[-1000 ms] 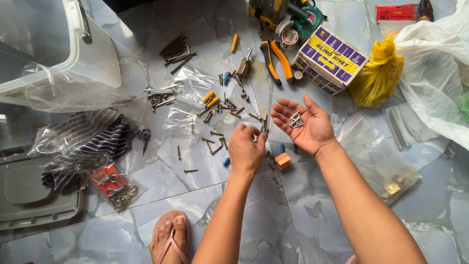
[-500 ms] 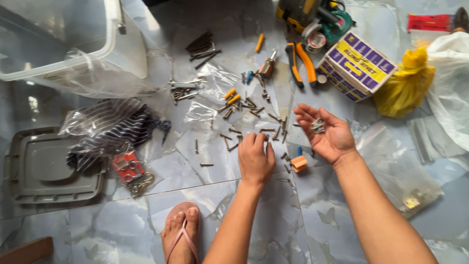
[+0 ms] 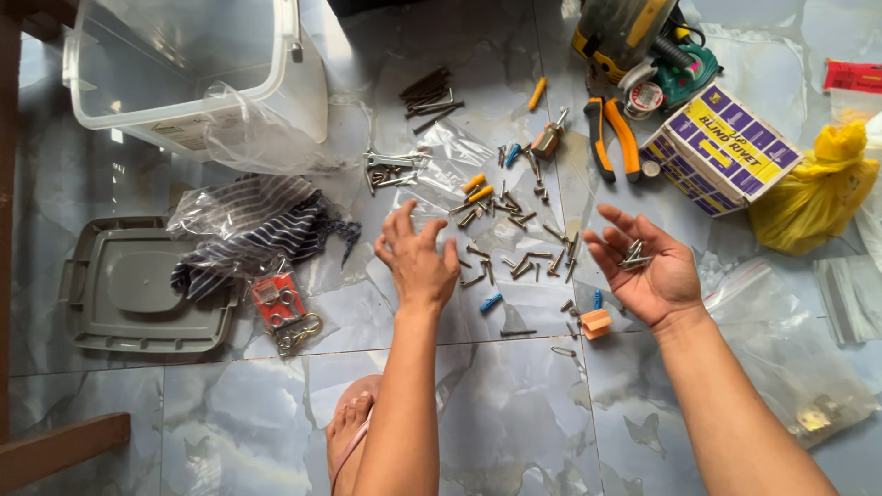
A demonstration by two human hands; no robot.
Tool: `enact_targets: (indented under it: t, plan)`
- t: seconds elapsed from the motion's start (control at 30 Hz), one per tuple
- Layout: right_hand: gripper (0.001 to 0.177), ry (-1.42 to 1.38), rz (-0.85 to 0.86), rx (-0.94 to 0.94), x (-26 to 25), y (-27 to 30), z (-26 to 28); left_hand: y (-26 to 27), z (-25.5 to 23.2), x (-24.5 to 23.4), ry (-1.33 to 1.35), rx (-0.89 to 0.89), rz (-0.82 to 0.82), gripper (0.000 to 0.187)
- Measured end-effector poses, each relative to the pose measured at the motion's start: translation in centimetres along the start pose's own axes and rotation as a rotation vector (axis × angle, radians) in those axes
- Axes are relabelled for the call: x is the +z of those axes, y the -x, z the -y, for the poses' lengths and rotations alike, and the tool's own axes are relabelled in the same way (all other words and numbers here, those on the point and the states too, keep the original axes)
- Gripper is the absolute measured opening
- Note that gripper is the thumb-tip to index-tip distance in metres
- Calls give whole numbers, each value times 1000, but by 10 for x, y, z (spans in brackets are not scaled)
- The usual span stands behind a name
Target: The person sits on the floor and sorts small metal fasteners, including screws, bolts, and rivets, from a plastic bag into separate piles. They handle the items one by one, occasionally placing them into a red toolbox.
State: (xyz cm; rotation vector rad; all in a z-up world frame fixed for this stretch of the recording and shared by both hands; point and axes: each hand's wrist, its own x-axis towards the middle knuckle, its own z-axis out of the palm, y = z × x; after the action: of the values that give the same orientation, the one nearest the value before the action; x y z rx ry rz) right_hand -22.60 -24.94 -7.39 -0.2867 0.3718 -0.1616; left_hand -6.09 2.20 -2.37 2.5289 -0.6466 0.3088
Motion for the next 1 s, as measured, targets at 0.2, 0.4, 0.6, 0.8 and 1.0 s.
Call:
enact_targets:
  t: [0.2,0.4,0.6,0.8,1.0]
  plan:
    - [42,52,108,83,6,-5,-8,-14,-17,22,-34,0,65,19]
    - [58,116,-95,51,42,-11,-24,-28,-41,67,-67,-82,172,20]
    - [61,55,-36,63,63,-13,-31,-26,-32,78,-73,-88,74,23]
    - [64,42,-64,84,59,-15,-37,-33,-38,82,-103,-45,66,16]
    - [67,16,-82,99,55,-27,-46,-16,-67,56,258,-104,-25,10]
